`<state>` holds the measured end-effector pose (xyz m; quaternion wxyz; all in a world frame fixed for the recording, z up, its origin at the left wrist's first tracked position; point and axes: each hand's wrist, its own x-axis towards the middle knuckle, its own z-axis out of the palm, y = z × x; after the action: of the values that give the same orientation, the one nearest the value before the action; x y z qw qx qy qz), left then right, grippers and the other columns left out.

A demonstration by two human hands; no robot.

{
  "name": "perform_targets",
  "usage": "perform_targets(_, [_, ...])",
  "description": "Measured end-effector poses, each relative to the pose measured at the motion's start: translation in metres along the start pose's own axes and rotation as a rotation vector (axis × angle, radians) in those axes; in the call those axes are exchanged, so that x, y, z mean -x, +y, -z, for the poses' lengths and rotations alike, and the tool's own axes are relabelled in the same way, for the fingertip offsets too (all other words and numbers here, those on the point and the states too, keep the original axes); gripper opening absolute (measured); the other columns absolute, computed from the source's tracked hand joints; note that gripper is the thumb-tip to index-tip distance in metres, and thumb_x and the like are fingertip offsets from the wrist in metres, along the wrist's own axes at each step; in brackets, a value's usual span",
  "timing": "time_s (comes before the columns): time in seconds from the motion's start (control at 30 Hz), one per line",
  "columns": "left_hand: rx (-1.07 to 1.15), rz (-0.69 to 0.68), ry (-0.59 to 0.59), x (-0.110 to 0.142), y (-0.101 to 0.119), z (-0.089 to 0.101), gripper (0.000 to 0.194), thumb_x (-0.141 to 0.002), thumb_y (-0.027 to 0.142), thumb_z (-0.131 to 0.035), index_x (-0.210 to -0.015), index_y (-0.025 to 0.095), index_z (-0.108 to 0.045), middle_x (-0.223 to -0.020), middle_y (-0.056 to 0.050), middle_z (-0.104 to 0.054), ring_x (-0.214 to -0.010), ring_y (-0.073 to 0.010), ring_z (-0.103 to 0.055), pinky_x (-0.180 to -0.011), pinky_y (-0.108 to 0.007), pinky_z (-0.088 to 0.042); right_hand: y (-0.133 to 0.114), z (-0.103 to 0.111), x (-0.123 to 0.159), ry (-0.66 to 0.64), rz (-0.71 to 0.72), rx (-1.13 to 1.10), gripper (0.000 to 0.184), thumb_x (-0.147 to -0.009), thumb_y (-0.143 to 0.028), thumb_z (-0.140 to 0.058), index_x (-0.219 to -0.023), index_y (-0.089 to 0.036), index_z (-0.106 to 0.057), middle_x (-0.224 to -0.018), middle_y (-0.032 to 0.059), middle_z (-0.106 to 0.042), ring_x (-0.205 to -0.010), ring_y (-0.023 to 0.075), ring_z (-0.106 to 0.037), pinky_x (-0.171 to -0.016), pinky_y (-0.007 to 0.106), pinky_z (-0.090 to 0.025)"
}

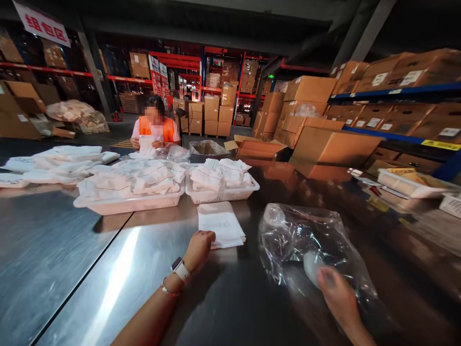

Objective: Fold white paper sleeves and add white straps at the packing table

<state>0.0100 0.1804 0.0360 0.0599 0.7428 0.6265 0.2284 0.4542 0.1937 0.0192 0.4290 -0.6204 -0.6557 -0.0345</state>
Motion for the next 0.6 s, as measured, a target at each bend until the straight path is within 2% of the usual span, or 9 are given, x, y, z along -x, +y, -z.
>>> perform_targets(0.07, [-0.058,-0.044,-0.043,0.003,0.006,0.008,0.026,-0.090,0.005,-0.042,-0.088,0.015,-0.066,-0.095,-0.009,-0.070,-0.094,-0.0214,-0.063,-0.089,-0.035,-0.043,-0.009,0.006,0.031,-0.111,0.203,0.059,0.042,-0.078,-0.059,-0.055,-0.095,-0.023,-0.067,-0.093,0.0077,-0.073,-0.082,0.0256,-0.070,-0.071,0.035,-0.057])
perform_targets(0.13, [-0.118,-0.077,-0.079,0.006,0.013,0.015,0.024,-0.090,0.006,-0.044,-0.088,0.013,-0.067,-0.097,-0.012,-0.069,-0.097,-0.0241,-0.061,-0.090,-0.038,-0.043,-0.018,0.006,0.047,-0.152,0.407,0.152,0.045,-0.082,-0.053,-0.053,-0.109,-0.019,-0.065,-0.108,0.0105,-0.071,-0.095,0.0268,-0.069,-0.082,0.038,-0.057])
perform_targets(0.17, [-0.146,-0.090,-0.095,0.007,0.016,0.018,0.024,-0.090,0.007,-0.045,-0.088,0.012,-0.068,-0.096,-0.013,-0.068,-0.098,-0.0252,-0.061,-0.089,-0.039,-0.043,-0.021,0.005,0.050,-0.161,0.437,0.194,0.045,-0.084,-0.049,-0.048,-0.111,-0.017,-0.065,-0.112,0.0122,-0.069,-0.100,0.0277,-0.068,-0.086,0.041,-0.056])
perform_targets(0.23, [-0.190,-0.112,-0.118,0.010,0.023,0.024,0.024,-0.091,0.007,-0.044,-0.088,0.011,-0.068,-0.096,-0.014,-0.066,-0.097,-0.0261,-0.060,-0.086,-0.040,-0.045,-0.026,0.005,0.048,-0.194,0.339,0.236,0.044,-0.082,-0.040,-0.039,-0.103,-0.016,-0.070,-0.108,0.0135,-0.070,-0.097,0.0297,-0.069,-0.084,0.045,-0.056])
perform_targets(0.27, [-0.208,-0.122,-0.123,0.013,0.027,0.026,0.025,-0.091,0.006,-0.043,-0.088,0.010,-0.067,-0.097,-0.014,-0.066,-0.097,-0.0262,-0.059,-0.083,-0.039,-0.047,-0.029,0.007,0.045,-0.217,0.261,0.242,0.043,-0.080,-0.038,-0.036,-0.095,-0.018,-0.072,-0.100,0.0132,-0.072,-0.088,0.0304,-0.070,-0.078,0.045,-0.057])
perform_targets(0.33, [-0.234,-0.145,-0.123,0.021,0.035,0.029,0.026,-0.092,0.006,-0.042,-0.091,0.010,-0.067,-0.099,-0.015,-0.064,-0.097,-0.0264,-0.059,-0.079,-0.038,-0.049,-0.040,0.015,0.041,-0.258,0.128,0.238,0.039,-0.078,-0.039,-0.038,-0.082,-0.022,-0.073,-0.080,0.0116,-0.073,-0.069,0.0314,-0.070,-0.063,0.044,-0.057])
perform_targets(0.4, [-0.249,-0.176,-0.120,0.033,0.041,0.029,0.025,-0.093,0.006,-0.041,-0.093,0.010,-0.066,-0.101,-0.014,-0.063,-0.098,-0.0267,-0.058,-0.078,-0.038,-0.050,-0.059,0.024,0.043,-0.279,0.091,0.196,0.036,-0.078,-0.046,-0.043,-0.079,-0.026,-0.074,-0.071,0.0087,-0.072,-0.065,0.0302,-0.070,-0.055,0.038,-0.055])
perform_targets(0.5, [-0.256,-0.219,-0.132,0.058,0.043,0.024,0.024,-0.093,0.007,-0.042,-0.094,0.011,-0.066,-0.101,-0.013,-0.062,-0.096,-0.0260,-0.059,-0.077,-0.038,-0.052,-0.103,0.034,0.056,-0.378,0.015,-0.052,0.040,-0.076,-0.055,-0.051,-0.086,-0.025,-0.075,-0.081,0.0066,-0.074,-0.074,0.0268,-0.071,-0.062,0.032,-0.058])
perform_targets(0.6, [-0.258,-0.230,-0.157,0.086,0.039,0.018,0.023,-0.093,0.007,-0.043,-0.097,0.011,-0.065,-0.103,-0.012,-0.061,-0.094,-0.0248,-0.058,-0.074,-0.036,-0.053,-0.144,0.034,0.071,-0.458,-0.062,-0.293,0.039,-0.070,-0.057,-0.059,-0.081,-0.023,-0.075,-0.073,0.0073,-0.073,-0.068,0.0267,-0.070,-0.065,0.033,-0.059])
